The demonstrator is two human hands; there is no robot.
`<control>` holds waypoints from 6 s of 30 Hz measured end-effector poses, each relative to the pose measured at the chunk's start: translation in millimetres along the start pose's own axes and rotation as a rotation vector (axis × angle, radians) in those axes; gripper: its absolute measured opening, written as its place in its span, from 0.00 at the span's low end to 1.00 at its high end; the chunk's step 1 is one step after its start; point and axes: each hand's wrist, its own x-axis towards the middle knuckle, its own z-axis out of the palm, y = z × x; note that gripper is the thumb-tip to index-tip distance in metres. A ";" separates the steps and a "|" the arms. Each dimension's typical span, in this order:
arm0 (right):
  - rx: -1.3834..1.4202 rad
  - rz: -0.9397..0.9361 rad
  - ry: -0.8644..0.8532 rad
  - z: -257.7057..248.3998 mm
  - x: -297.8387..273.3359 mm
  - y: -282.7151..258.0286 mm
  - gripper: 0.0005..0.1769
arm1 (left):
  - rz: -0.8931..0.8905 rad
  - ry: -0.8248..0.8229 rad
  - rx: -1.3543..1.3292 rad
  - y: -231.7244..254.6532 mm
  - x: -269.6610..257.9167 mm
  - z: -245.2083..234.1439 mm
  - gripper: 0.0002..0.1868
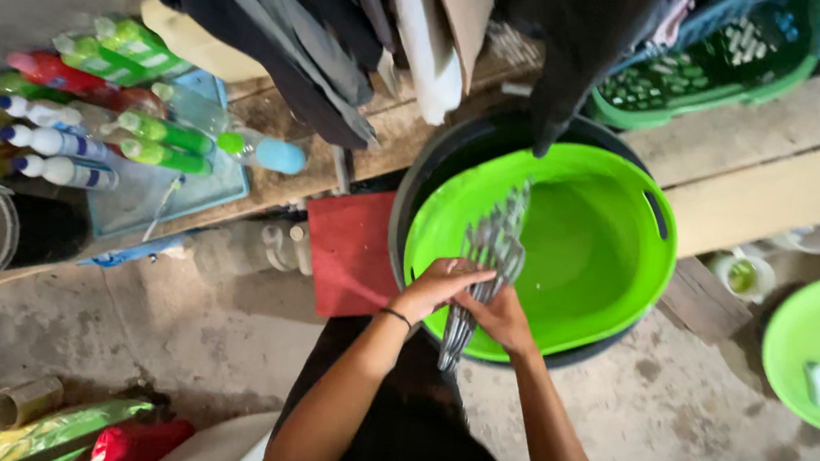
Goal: The person organizes hangers from a bin, transfers them to a hanging rod, and places various clothing items onto the hangers by hand.
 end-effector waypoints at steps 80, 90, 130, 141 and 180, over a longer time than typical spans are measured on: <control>-0.285 -0.070 -0.449 142.3 -20.2 -159.0 0.15 | 0.697 -0.151 -0.713 70.4 -181.1 -155.6 0.16; -0.128 -0.045 -0.415 161.1 3.0 -150.4 0.17 | 0.589 -0.360 -1.002 91.4 -206.3 -174.8 0.14; -0.154 -0.299 -0.544 284.8 109.8 -370.8 0.11 | 0.773 0.037 -0.839 134.1 -262.4 -299.7 0.23; -0.120 -0.602 -0.554 388.1 190.6 -498.8 0.08 | 0.706 0.054 -0.752 120.6 -296.0 -315.6 0.18; -0.459 -1.227 0.047 357.9 138.6 -391.5 0.05 | 0.736 -0.339 -0.766 148.4 -263.5 -344.8 0.21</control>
